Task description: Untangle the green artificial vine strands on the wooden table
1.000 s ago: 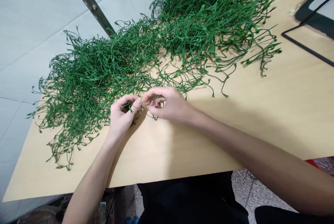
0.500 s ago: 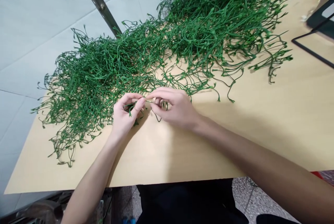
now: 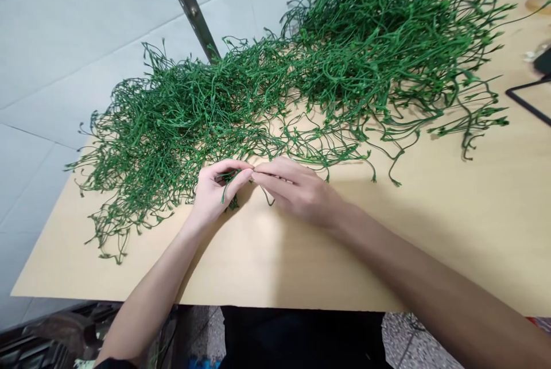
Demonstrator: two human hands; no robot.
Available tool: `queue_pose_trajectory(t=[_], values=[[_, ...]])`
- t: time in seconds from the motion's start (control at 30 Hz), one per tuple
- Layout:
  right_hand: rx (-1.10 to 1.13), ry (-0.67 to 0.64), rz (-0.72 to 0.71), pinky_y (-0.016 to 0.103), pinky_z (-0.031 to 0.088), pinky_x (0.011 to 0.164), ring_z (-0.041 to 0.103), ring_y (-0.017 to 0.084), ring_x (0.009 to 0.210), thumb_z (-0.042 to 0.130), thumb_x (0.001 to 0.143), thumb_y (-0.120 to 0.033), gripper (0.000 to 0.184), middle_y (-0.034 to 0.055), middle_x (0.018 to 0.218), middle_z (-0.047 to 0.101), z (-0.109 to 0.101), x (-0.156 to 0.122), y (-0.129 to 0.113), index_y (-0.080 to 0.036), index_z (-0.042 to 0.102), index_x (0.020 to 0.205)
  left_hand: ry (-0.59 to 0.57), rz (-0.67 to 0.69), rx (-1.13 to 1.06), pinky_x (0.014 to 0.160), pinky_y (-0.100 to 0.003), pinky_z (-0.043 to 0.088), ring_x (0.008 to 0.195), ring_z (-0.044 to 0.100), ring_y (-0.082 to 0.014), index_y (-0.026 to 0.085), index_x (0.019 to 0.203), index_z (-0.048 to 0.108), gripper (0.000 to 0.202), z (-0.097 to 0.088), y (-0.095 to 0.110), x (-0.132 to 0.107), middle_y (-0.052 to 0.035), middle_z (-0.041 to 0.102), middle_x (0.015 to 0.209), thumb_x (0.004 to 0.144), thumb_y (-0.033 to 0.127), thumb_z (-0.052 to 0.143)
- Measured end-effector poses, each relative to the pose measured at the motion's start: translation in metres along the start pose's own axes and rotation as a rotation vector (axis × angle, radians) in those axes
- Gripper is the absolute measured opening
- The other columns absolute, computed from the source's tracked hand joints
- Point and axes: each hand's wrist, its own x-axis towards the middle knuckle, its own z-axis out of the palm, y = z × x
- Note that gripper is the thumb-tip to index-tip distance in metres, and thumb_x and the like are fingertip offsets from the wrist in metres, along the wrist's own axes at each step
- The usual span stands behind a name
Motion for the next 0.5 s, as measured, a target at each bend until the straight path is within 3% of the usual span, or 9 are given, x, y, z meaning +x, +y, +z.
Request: queue_pose_trajectory(t=[0.17, 0.27, 0.4, 0.5], values=[[0.060, 0.027, 0.100, 0.030, 0.055, 0.063, 0.063, 0.016, 0.066, 0.060, 0.084, -0.005, 0.026, 0.0017, 0.076, 0.071, -0.001, 0.005, -0.003, -0.024, 0.064, 0.101, -0.025, 0.032, 0.062, 0.063, -0.025, 0.049, 0.064, 0.061, -0.0121, 0.015, 0.075, 0.069, 0.017, 0.000, 0.005, -0.001, -0.0031, 0.071, 0.073, 0.082, 0.031, 0.069], [0.153, 0.024, 0.334, 0.027, 0.053, 0.059, 0.064, 0.014, 0.063, 0.059, 0.086, -0.010, 0.015, 0.0009, 0.073, 0.070, -0.002, 0.011, -0.011, -0.023, 0.065, 0.092, -0.032, 0.067, 0.076, 0.062, -0.025, 0.049, 0.065, 0.062, -0.0127, 0.015, 0.076, 0.070, 0.016, -0.001, 0.006, -0.002, -0.0035, 0.072, 0.074, 0.081, 0.030, 0.070], [0.361, -0.026, 0.722, 0.021, 0.051, 0.051, 0.063, 0.011, 0.056, 0.059, 0.089, -0.020, 0.006, -0.0013, 0.065, 0.067, -0.006, 0.016, -0.017, -0.021, 0.061, 0.093, -0.064, 0.249, 0.137, 0.064, -0.024, 0.049, 0.071, 0.064, -0.0129, 0.016, 0.083, 0.072, 0.011, -0.001, 0.004, -0.002, -0.0043, 0.073, 0.080, 0.078, 0.025, 0.074], [0.479, -0.063, 0.840, 0.020, 0.046, 0.045, 0.054, 0.010, 0.046, 0.056, 0.092, -0.026, 0.010, -0.0062, 0.051, 0.056, -0.007, 0.018, -0.017, -0.019, 0.059, 0.097, -0.058, 0.377, 0.219, 0.065, -0.023, 0.049, 0.070, 0.063, -0.0120, 0.016, 0.084, 0.072, 0.008, 0.000, 0.001, -0.003, -0.0046, 0.072, 0.080, 0.083, 0.023, 0.070]])
